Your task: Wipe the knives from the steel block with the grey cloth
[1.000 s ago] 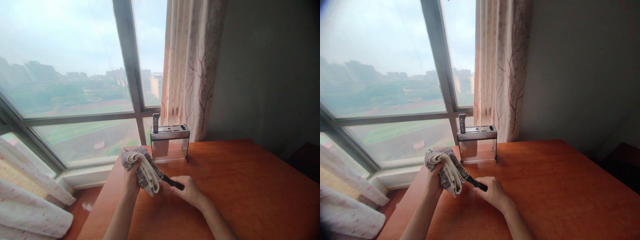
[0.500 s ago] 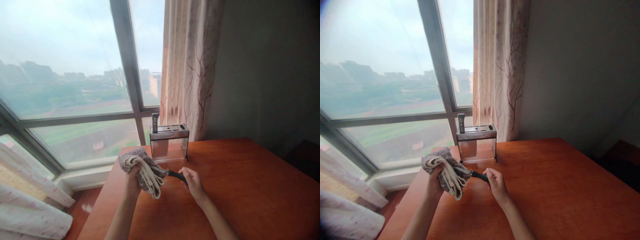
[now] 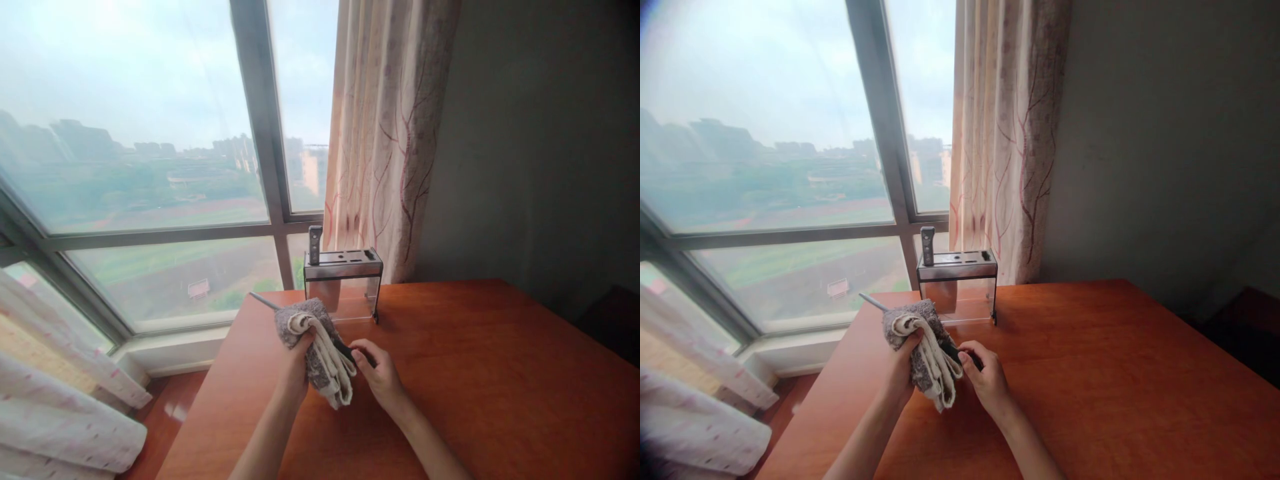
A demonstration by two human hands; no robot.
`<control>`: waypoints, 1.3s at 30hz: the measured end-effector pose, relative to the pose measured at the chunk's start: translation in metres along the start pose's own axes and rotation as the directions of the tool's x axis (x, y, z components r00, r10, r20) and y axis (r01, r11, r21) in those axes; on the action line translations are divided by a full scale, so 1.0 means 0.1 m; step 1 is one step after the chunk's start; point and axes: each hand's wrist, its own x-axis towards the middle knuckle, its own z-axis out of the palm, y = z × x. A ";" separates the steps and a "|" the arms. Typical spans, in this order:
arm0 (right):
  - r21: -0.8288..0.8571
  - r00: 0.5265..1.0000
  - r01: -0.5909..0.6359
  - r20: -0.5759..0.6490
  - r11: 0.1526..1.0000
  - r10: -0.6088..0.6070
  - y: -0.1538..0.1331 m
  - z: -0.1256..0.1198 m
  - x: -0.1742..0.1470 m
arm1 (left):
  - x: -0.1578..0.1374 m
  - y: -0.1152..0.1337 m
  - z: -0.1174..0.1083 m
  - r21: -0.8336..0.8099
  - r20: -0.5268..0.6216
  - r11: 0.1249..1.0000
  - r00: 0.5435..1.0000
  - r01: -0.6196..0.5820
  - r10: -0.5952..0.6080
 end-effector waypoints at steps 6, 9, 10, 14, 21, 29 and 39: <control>-0.229 0.984 0.153 -0.051 0.961 -0.168 -0.04 -0.02 -0.03 | 0.00 -0.07 0.02 -0.024 0.030 0.998 0.998 0.060 -0.059; -0.360 0.958 0.263 -0.010 0.895 -0.286 -0.04 -0.05 -0.03 | 0.01 -0.08 0.02 -0.045 0.025 0.995 0.996 0.087 -0.086; -0.393 0.949 0.290 0.002 0.872 -0.315 -0.03 -0.06 -0.03 | 0.01 -0.08 0.02 -0.052 0.025 0.993 0.994 0.108 -0.107; -0.453 0.933 0.335 0.034 0.826 -0.359 -0.04 -0.10 -0.02 | 0.04 -0.07 0.01 -0.082 0.023 0.986 0.989 0.146 -0.145; -0.310 0.965 0.259 0.050 0.915 -0.257 -0.08 -0.13 -0.02 | 0.14 0.09 -0.07 -0.082 -0.063 0.994 0.996 -0.072 0.067; 0.010 0.995 -0.035 -0.095 0.999 0.036 -0.11 -0.18 -0.01 | 0.22 0.45 -0.20 -0.153 -0.135 0.957 0.965 -0.245 0.226; 0.247 0.986 -0.157 -0.012 0.956 0.165 -0.08 -0.14 0.03 | 0.28 0.50 -0.23 -0.481 -0.099 0.869 0.992 -0.119 0.081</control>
